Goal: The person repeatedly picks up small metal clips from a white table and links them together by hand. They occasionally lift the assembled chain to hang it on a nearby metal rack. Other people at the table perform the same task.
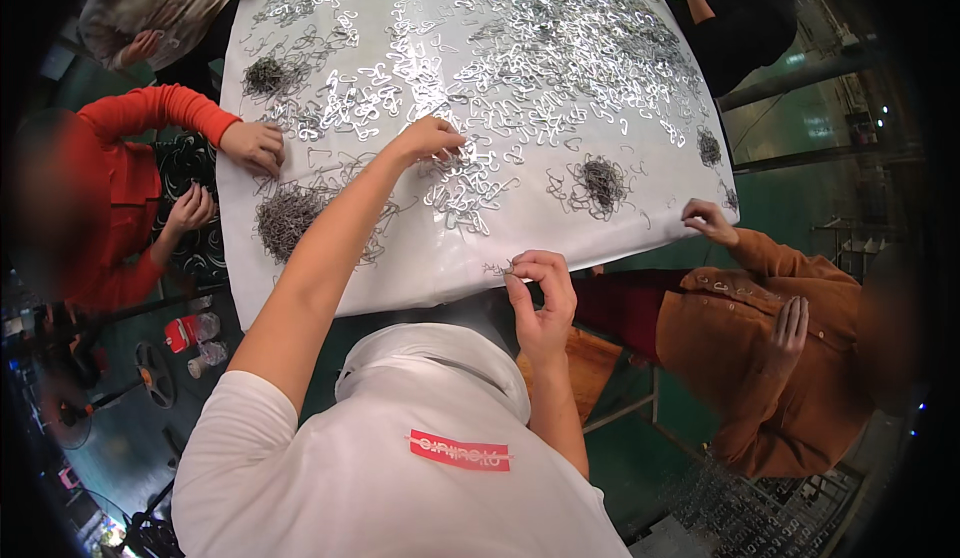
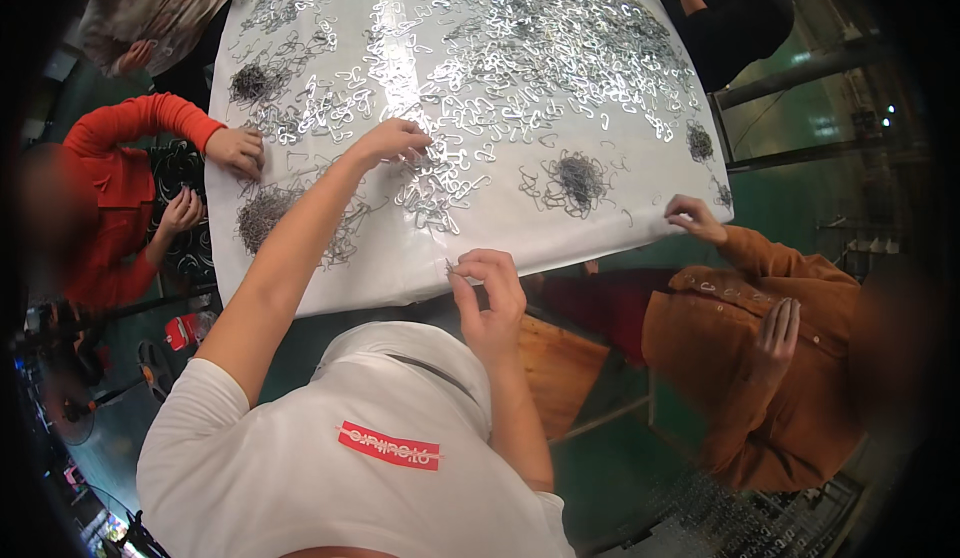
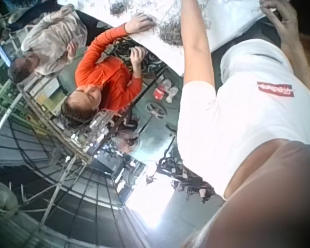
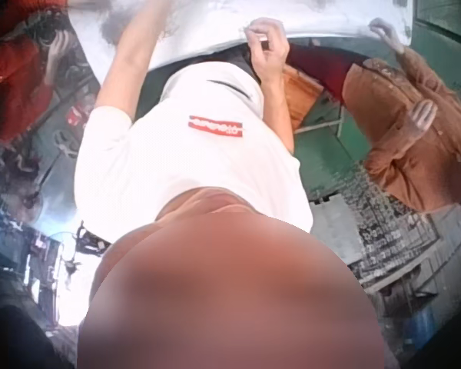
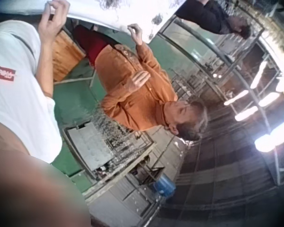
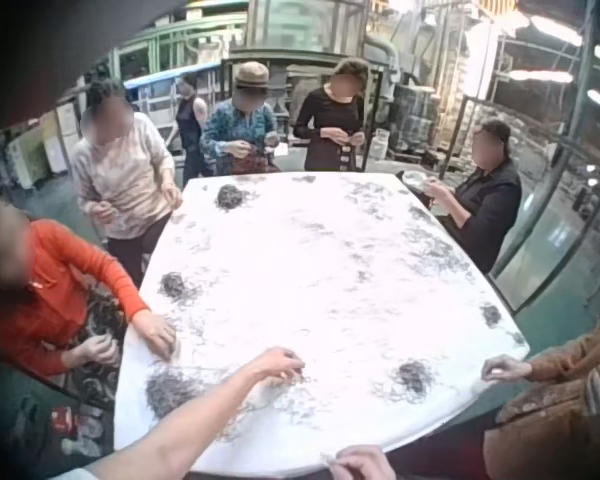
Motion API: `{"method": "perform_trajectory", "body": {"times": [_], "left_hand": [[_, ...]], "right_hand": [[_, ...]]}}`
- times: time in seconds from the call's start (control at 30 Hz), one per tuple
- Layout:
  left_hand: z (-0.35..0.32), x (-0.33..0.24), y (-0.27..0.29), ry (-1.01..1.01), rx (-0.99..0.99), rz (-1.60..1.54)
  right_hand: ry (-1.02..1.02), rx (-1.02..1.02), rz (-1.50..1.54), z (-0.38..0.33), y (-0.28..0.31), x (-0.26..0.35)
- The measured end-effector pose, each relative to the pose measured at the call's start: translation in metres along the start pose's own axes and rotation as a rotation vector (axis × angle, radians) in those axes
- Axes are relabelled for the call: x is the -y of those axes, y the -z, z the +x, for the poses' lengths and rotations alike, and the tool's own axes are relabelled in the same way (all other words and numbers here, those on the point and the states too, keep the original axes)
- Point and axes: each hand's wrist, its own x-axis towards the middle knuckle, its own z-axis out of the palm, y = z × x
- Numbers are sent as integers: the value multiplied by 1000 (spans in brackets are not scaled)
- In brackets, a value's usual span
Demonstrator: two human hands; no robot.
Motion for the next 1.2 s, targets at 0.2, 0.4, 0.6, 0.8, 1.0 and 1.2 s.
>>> {"method": "perform_trajectory", "body": {"times": [0.2,0.4,0.6,0.8,1.0,1.2], "left_hand": [[-35,16,10,-75,72,-73],[-82,51,-25,-247,-83,417],[-73,50,-38,-311,-335,368],[-56,50,-75,-438,-391,407],[-10,44,-55,-540,-739,435],[26,37,-38,-625,-595,671]], "right_hand": [[35,27,13,-1,-9,4],[43,32,0,-9,-12,9],[61,12,-3,-20,-12,14],[87,-16,-9,-29,-14,19],[44,-35,-5,-36,-12,27],[6,-50,-25,-45,-7,27]]}}
